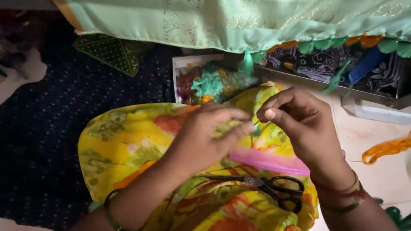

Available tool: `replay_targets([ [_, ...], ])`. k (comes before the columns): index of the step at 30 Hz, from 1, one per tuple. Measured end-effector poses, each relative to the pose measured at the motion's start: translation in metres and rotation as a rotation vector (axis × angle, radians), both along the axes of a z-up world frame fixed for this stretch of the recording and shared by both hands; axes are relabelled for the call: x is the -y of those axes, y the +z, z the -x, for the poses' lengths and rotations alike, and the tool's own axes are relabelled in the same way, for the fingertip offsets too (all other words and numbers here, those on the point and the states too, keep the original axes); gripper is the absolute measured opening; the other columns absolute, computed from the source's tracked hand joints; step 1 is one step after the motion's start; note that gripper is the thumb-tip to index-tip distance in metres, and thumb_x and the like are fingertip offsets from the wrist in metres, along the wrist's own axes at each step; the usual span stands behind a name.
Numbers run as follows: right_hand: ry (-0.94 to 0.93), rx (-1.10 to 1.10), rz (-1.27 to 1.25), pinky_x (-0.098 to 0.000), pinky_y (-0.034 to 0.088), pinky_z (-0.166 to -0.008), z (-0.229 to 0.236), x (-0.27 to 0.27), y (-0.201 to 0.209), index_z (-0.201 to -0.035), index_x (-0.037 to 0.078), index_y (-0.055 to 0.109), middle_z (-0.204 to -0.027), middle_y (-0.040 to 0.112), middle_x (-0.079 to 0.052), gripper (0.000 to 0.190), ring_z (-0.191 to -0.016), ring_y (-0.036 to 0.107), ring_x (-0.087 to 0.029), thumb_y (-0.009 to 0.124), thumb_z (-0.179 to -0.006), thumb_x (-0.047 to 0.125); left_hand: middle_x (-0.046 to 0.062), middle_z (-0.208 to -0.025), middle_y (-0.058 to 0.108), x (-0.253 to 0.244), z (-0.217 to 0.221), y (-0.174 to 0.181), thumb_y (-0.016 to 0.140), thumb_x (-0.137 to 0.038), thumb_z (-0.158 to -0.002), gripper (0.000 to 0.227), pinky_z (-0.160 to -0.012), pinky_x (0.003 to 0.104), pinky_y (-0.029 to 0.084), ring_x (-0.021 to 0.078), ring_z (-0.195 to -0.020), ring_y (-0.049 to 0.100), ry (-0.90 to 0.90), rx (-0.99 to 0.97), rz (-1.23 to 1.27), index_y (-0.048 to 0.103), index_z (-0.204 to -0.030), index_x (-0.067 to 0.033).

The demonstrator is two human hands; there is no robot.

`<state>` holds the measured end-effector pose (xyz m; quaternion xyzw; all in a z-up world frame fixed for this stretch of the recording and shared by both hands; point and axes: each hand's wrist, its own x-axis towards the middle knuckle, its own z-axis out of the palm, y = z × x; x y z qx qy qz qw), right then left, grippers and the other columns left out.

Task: Attaching decorative tassels and pom-poms to the edge of a saree.

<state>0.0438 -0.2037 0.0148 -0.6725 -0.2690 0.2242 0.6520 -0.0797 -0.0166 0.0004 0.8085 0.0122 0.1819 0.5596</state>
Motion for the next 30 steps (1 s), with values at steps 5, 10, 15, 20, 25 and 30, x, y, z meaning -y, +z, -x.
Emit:
replay_targets([
  [5,0.056,-0.004,-0.039,-0.0324,0.057,-0.089,0.005,0.003,0.009,-0.103,-0.001,0.064,-0.099,0.072,-0.010,0.007,-0.095,0.069,-0.017,0.066,-0.096,-0.001,0.009,-0.095,0.075,0.002,-0.002,-0.004,0.077,-0.022,-0.090,0.020,-0.085,0.036,0.053,0.0247,-0.092,0.071,-0.083,0.103,-0.081,0.075,-0.103,-0.0072],
  [10,0.171,0.067,-0.009,-0.0310,0.054,-0.093,0.008,0.007,0.013,-0.102,-0.002,0.064,-0.101,0.070,-0.009,0.008,-0.098,0.066,-0.016,0.058,-0.104,0.002,0.006,-0.088,0.073,0.000,-0.001,0.002,0.076,-0.015,-0.088,0.009,-0.083,0.038,0.052,0.0263,-0.089,0.068,-0.147,0.119,-0.135,0.073,-0.094,-0.0084],
  [15,0.264,0.007,0.050,-0.0292,0.053,-0.085,0.010,0.004,0.003,-0.101,0.001,0.060,-0.094,0.066,-0.004,0.007,-0.089,0.062,-0.012,0.057,-0.104,0.007,0.007,-0.087,0.066,0.004,0.007,0.015,0.065,0.003,-0.079,0.014,-0.082,0.043,0.046,0.0303,-0.093,0.062,-0.220,0.211,-0.288,0.067,-0.089,-0.0069],
  [20,0.367,-0.021,0.118,-0.0277,0.050,-0.084,0.007,0.005,0.008,-0.098,0.001,0.061,-0.094,0.065,-0.002,0.010,-0.090,0.059,-0.010,0.057,-0.105,0.007,0.008,-0.084,0.063,0.005,0.009,0.007,0.066,0.002,-0.081,0.011,-0.081,0.042,0.045,0.0308,-0.089,0.059,-0.310,0.186,-0.223,0.065,-0.088,-0.0062],
  [25,0.483,-0.060,0.162,-0.0272,0.051,-0.082,0.008,0.017,0.002,-0.096,0.002,0.061,-0.088,0.064,-0.001,0.017,-0.086,0.059,-0.010,0.056,-0.109,0.011,0.008,-0.078,0.061,0.000,0.008,0.003,0.070,-0.001,-0.085,0.007,-0.080,0.041,0.046,0.0297,-0.081,0.058,-0.412,0.144,-0.167,0.066,-0.086,-0.0062],
  [30,0.420,-0.126,0.218,-0.0288,0.050,-0.080,0.016,0.016,0.008,-0.097,0.001,0.064,-0.090,0.066,-0.003,0.015,-0.085,0.058,-0.011,0.056,-0.105,0.011,0.006,-0.084,0.068,-0.008,0.005,0.006,0.074,-0.007,-0.085,0.005,-0.082,0.040,0.049,0.0278,-0.089,0.061,-0.499,0.159,-0.114,0.071,-0.088,-0.0072],
])
